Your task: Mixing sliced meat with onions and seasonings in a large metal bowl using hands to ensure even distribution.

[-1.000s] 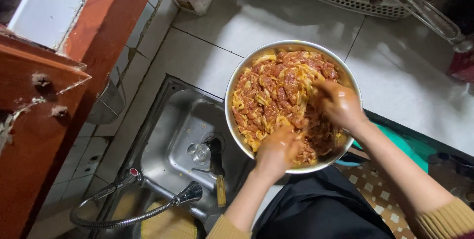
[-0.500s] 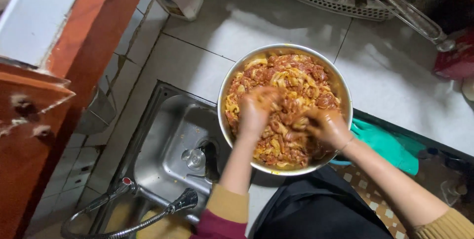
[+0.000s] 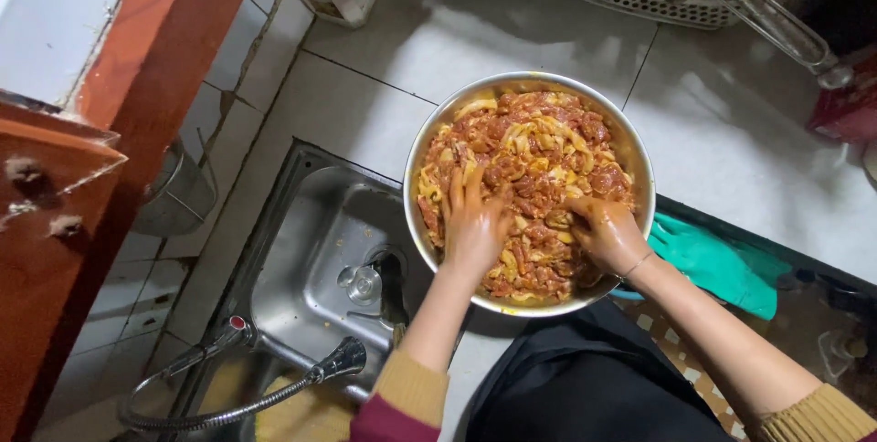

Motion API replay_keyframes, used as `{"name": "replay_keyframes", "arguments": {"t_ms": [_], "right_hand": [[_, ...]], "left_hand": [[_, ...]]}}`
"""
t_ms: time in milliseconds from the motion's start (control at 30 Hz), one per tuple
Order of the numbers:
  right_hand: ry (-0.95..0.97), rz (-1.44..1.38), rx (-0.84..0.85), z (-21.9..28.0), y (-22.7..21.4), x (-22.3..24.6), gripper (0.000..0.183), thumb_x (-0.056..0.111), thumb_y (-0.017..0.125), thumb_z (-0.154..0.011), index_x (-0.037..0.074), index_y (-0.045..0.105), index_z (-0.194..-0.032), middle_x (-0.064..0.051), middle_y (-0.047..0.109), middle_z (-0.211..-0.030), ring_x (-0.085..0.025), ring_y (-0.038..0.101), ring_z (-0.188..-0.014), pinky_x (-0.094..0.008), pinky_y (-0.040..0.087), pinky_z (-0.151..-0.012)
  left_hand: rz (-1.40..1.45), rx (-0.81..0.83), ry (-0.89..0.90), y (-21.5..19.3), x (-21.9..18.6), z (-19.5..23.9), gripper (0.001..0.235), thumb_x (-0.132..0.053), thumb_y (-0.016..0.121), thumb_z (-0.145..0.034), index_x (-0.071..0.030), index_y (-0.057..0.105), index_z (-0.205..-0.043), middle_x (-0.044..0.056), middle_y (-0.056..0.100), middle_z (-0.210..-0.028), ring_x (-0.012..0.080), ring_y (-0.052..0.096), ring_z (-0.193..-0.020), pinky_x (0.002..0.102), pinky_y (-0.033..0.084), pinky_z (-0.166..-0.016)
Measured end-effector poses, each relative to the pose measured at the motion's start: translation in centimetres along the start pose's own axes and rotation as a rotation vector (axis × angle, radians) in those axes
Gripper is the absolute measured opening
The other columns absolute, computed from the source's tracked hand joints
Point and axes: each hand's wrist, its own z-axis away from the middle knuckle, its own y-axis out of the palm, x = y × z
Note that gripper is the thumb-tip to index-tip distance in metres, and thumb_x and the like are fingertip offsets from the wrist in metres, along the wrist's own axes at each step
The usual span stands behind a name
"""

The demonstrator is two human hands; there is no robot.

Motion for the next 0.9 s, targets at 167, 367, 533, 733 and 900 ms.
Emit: {"name": "replay_keyframes", "arguments": {"t_ms": [167,367,533,733,900], "right_hand": [[-0.004,-0.020,-0.018,0.1,0.1,-0.4,0.041,0.025,0.077,-0.083,0.022,0.074,-0.124,-0.014,0.079,-0.097,-0.041,0.076,-0.098,-0.053,0.061,-0.088],[-0.020,-0.031,-0.040,0.1,0.3,-0.6,0.039,0.025,0.077,-0.084,0.023,0.075,-0.123,-0.013,0.080,-0.098,-0.040,0.076,-0.098,-0.051,0.061,-0.088],[-0.029,-0.075,-0.048,0.4,0.2,-0.7,0.039,0.023,0.077,-0.082,0.023,0.075,-0.121,-0.011,0.080,-0.098,-0.040,0.076,-0.098,-0.052,0.061,-0.088],[0.005,-0.058,-0.067,0.2,0.0,0.0,0.028,0.030,0.072,-0.091,0.024,0.076,-0.117,-0.009,0.080,-0.095,-0.037,0.078,-0.094,-0.050,0.062,-0.086],[-0.027,-0.082,-0.122,0.4,-0.8,1.0,0.027,0.029,0.075,-0.088,0.024,0.078,-0.115,-0.009,0.081,-0.091,-0.037,0.077,-0.092,-0.048,0.062,-0.084]], "left_hand": [[0.021,-0.020,-0.148,0.6,1.0,2.8,0.010,0.005,0.069,-0.090,0.002,0.076,-0.097,0.028,0.043,-0.159,0.0524,0.017,-0.157,0.069,0.025,-0.123],[0.015,-0.035,-0.213,0.9,-0.6,1.1,0.013,0.000,0.069,-0.093,0.001,0.077,-0.103,0.026,0.039,-0.162,0.0501,0.015,-0.159,0.069,0.020,-0.123],[0.013,-0.018,-0.248,2.3,0.1,0.3,0.008,-0.004,0.068,-0.095,-0.005,0.076,-0.093,0.020,0.043,-0.162,0.0454,0.015,-0.160,0.068,0.011,-0.125],[0.176,-0.182,-0.199,2.7,2.6,-0.1,0.005,-0.004,0.067,-0.099,-0.002,0.071,-0.097,0.020,0.051,-0.154,0.0449,0.025,-0.156,0.058,0.019,-0.128],[0.140,-0.207,-0.235,3.5,4.5,-2.6,0.009,-0.017,0.070,-0.101,-0.008,0.070,-0.099,0.016,0.060,-0.142,0.0335,0.046,-0.145,0.049,0.038,-0.121]]}}
